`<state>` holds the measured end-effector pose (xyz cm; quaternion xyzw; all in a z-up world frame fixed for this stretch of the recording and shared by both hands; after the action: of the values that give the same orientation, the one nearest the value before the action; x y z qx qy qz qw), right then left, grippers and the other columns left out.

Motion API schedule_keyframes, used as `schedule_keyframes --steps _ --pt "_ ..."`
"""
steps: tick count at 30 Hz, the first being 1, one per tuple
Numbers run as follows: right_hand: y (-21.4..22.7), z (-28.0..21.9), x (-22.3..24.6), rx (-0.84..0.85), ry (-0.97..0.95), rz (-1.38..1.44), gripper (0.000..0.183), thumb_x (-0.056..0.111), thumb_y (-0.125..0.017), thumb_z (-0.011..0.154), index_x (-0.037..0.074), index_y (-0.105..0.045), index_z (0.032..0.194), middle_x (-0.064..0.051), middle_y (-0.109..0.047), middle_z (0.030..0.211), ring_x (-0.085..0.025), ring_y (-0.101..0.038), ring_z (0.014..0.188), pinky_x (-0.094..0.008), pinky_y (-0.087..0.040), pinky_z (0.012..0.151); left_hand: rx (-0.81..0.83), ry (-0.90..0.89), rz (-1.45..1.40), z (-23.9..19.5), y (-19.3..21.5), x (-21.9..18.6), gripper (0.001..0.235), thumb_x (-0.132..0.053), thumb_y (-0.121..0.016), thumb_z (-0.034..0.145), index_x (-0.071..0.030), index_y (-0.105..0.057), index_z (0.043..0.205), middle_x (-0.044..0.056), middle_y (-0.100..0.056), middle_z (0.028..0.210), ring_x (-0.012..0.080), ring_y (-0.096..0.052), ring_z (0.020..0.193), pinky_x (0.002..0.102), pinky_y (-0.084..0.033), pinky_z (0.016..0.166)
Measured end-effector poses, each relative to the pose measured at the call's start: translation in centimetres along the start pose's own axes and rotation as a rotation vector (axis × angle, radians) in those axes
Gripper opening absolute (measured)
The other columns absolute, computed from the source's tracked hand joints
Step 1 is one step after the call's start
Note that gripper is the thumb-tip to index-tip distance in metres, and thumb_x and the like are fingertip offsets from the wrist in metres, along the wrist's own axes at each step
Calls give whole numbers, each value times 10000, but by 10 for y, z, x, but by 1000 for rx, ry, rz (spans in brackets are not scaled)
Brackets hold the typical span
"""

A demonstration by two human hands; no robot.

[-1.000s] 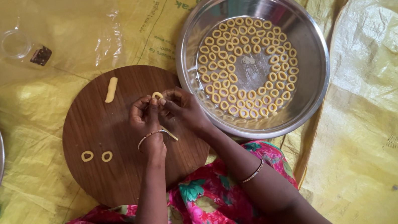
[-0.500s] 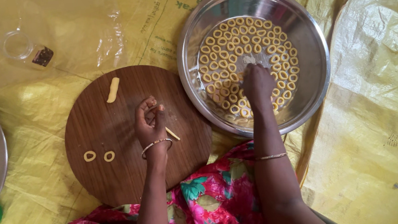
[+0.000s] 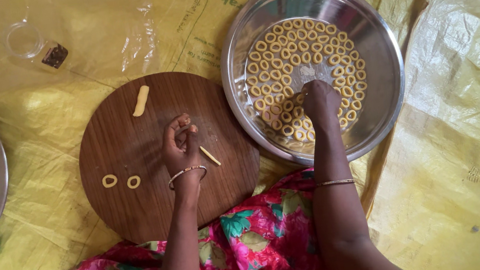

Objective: The person rolls small pieces of yellow dough into thin ropes on a wooden board, then joins the ends to form small rings. The finished rings are placed into a large metal tray. The process is repeated continuously.

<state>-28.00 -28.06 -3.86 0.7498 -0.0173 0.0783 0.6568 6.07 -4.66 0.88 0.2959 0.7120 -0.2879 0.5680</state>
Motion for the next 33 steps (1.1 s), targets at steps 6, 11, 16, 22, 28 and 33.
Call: schedule_keyframes --steps 6,11,16,22,28,33 --pt "8 -3 8 -48 37 -20 346 5 -629 844 215 -798 1061 -112 -763 1037 -346 -725 949 -472 -556 806 5 -27 19 -1 4 -8 325 -171 -687 1004 -31 -616 1288 65 -679 1262 118 -651 1078 287 -520 982" --pt "10 -7 11 -2 15 -2 230 17 -644 850 175 -753 977 -82 -755 1014 -328 -711 973 -468 -551 778 -37 -23 18 2 10 -8 292 -106 -674 995 -27 -634 1273 68 -692 1210 109 -665 1033 284 -532 953" --pt "5 -5 9 19 5 5 204 27 -645 852 166 -738 970 -85 -747 1005 -326 -706 955 -470 -548 762 -47 -9 -11 6 17 -7 297 -60 -654 987 -30 -619 1280 56 -681 1217 102 -661 1015 277 -532 946" --pt "-17 4 -8 -59 85 43 120 108 -646 879 149 -734 949 -126 -741 993 -368 -700 964 -500 -542 779 -57 -69 -32 13 43 -11 278 -67 -655 997 -7 -614 1265 54 -684 1231 107 -664 1031 281 -536 980" --pt "-19 6 -7 -120 157 18 147 89 -645 873 113 -701 1006 -170 -727 964 -412 -682 937 -550 -520 751 -68 -98 266 18 118 -37 238 -78 -675 986 -43 -660 1221 82 -702 1172 155 -676 1037 300 -542 959" --pt "39 -32 46 -398 244 -52 265 -7 -635 847 99 -707 1079 -142 -707 1026 -376 -683 939 -493 -543 742 63 -383 1138 -8 137 -68 211 -47 -750 851 -121 -761 1049 135 -651 1150 347 -592 1130 441 -514 914"
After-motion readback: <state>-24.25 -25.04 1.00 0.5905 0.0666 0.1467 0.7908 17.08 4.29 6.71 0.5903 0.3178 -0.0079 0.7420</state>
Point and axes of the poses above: each hand's wrist, its own z-axis towards the middle knuckle, its own y-axis out of the back of the hand, x = y × z, the point moved 10 cm from there along z, towards the middle knuckle
